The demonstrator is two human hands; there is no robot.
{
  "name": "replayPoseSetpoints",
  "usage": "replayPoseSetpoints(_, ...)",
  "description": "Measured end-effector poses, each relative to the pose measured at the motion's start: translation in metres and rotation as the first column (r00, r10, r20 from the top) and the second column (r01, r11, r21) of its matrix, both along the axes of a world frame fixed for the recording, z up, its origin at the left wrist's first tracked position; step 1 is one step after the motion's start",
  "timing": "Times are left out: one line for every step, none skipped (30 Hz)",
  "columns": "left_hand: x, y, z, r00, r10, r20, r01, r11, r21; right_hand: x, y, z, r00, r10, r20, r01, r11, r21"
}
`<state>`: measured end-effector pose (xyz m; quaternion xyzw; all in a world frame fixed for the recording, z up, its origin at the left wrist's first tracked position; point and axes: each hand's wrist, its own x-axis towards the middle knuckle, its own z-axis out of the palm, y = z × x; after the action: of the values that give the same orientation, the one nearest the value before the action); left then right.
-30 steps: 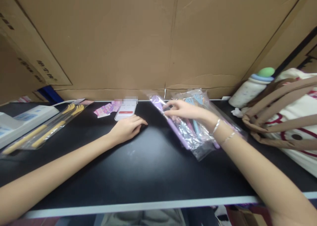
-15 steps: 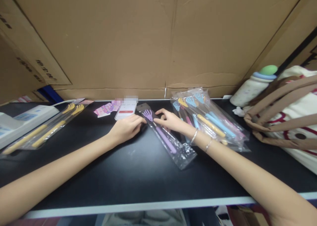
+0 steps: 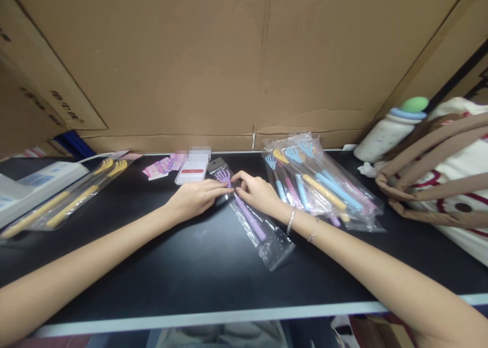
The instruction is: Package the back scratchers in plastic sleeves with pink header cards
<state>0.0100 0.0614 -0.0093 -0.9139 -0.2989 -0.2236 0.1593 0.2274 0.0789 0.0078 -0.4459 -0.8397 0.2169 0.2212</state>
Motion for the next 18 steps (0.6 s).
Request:
replayPoseSetpoints(0.0001, -0.0003, 0.0006, 1.000, -0.002, 0.002, 0.002, 1.000, -0.010, -0.0004, -0.0011, -0.0006, 1.000, 0.001, 0.018, -0.001, 1.000, 0.010)
replayPoseSetpoints(0.0003, -0.0007, 0.0012, 1.000, -0.004, 0.006, 0.004, 1.000, -0.019, -0.0008, -0.0021, -0.0009, 1.000, 0.004, 0.029, -0.005, 1.000, 0.016)
replayPoseSetpoints(0.0005, -0.0011, 0.0017, 1.000, -0.005, 0.011, 0.005, 1.000, -0.026, -0.0010, -0.0029, -0.0010, 0.999, 0.010, 0.032, -0.010, 1.000, 0.018)
replayPoseSetpoints(0.0007, -0.0014, 0.0023, 1.000, -0.005, 0.016, 0.006, 0.999, -0.033, -0.0012, -0.0036, -0.0008, 0.999, 0.016, 0.030, -0.016, 1.000, 0.016)
replayPoseSetpoints(0.0009, -0.0017, 0.0027, 1.000, -0.004, 0.021, 0.005, 0.999, -0.041, -0.0014, -0.0042, -0.0006, 0.999, 0.022, 0.024, -0.022, 1.000, 0.011)
replayPoseSetpoints(0.0010, -0.0018, 0.0029, 1.000, -0.003, 0.027, 0.004, 0.999, -0.049, -0.0016, -0.0047, -0.0004, 0.999, 0.027, 0.016, -0.027, 1.000, 0.003)
replayPoseSetpoints(0.0011, -0.0019, 0.0030, 0.999, -0.002, 0.033, 0.003, 0.998, -0.058, -0.0018, -0.0050, -0.0003, 0.999, 0.033, 0.007, -0.032, 0.999, -0.008)
replayPoseSetpoints(0.0011, -0.0018, 0.0029, 0.999, 0.001, 0.039, 0.002, 0.998, -0.065, -0.0019, -0.0053, -0.0004, 0.999, 0.038, -0.005, -0.038, 0.999, -0.023)
replayPoseSetpoints(0.0010, -0.0016, 0.0026, 0.999, 0.006, 0.046, -0.003, 0.997, -0.072, -0.0020, -0.0054, -0.0008, 0.999, 0.042, -0.021, -0.043, 0.998, -0.038)
replayPoseSetpoints(0.0007, -0.0013, 0.0022, 0.998, 0.012, 0.054, -0.008, 0.997, -0.079, -0.0020, -0.0054, -0.0014, 0.998, 0.048, -0.042, -0.050, 0.997, -0.054)
replayPoseSetpoints(0.0004, -0.0009, 0.0015, 0.998, 0.020, 0.061, -0.015, 0.996, -0.085, -0.0019, -0.0051, -0.0023, 0.996, 0.052, -0.068, -0.057, 0.996, -0.070)
replayPoseSetpoints(-0.0001, -0.0004, 0.0008, 0.997, 0.029, 0.068, -0.022, 0.995, -0.093, -0.0019, -0.0048, -0.0034, 0.994, 0.054, -0.099, -0.063, 0.994, -0.087)
replayPoseSetpoints(-0.0005, 0.0001, 0.0000, 0.996, 0.037, 0.075, -0.029, 0.994, -0.105, -0.0020, -0.0044, -0.0046, 0.990, 0.054, -0.134, -0.069, 0.992, -0.105)
replayPoseSetpoints(-0.0010, 0.0006, -0.0007, 0.996, 0.043, 0.083, -0.033, 0.992, -0.119, -0.0022, -0.0040, -0.0058, 0.984, 0.053, -0.171, -0.075, 0.989, -0.126)
replayPoseSetpoints(-0.0013, 0.0009, -0.0012, 0.995, 0.046, 0.091, -0.034, 0.991, -0.133, -0.0027, -0.0037, -0.0067, 0.977, 0.051, -0.209, -0.084, 0.985, -0.150)
replayPoseSetpoints(-0.0016, 0.0011, -0.0014, 0.994, 0.049, 0.099, -0.035, 0.989, -0.143, -0.0035, -0.0037, -0.0071, 0.967, 0.048, -0.251, -0.095, 0.980, -0.176)
replayPoseSetpoints(-0.0017, 0.0011, -0.0014, 0.993, 0.053, 0.108, -0.036, 0.988, -0.147, -0.0046, -0.0040, -0.0071, 0.954, 0.041, -0.298, -0.105, 0.973, -0.204)
replayPoseSetpoints(-0.0017, 0.0009, -0.0010, 0.991, 0.056, 0.118, -0.039, 0.989, -0.143, -0.0059, -0.0046, -0.0066, 0.939, 0.029, -0.344, -0.115, 0.966, -0.232)
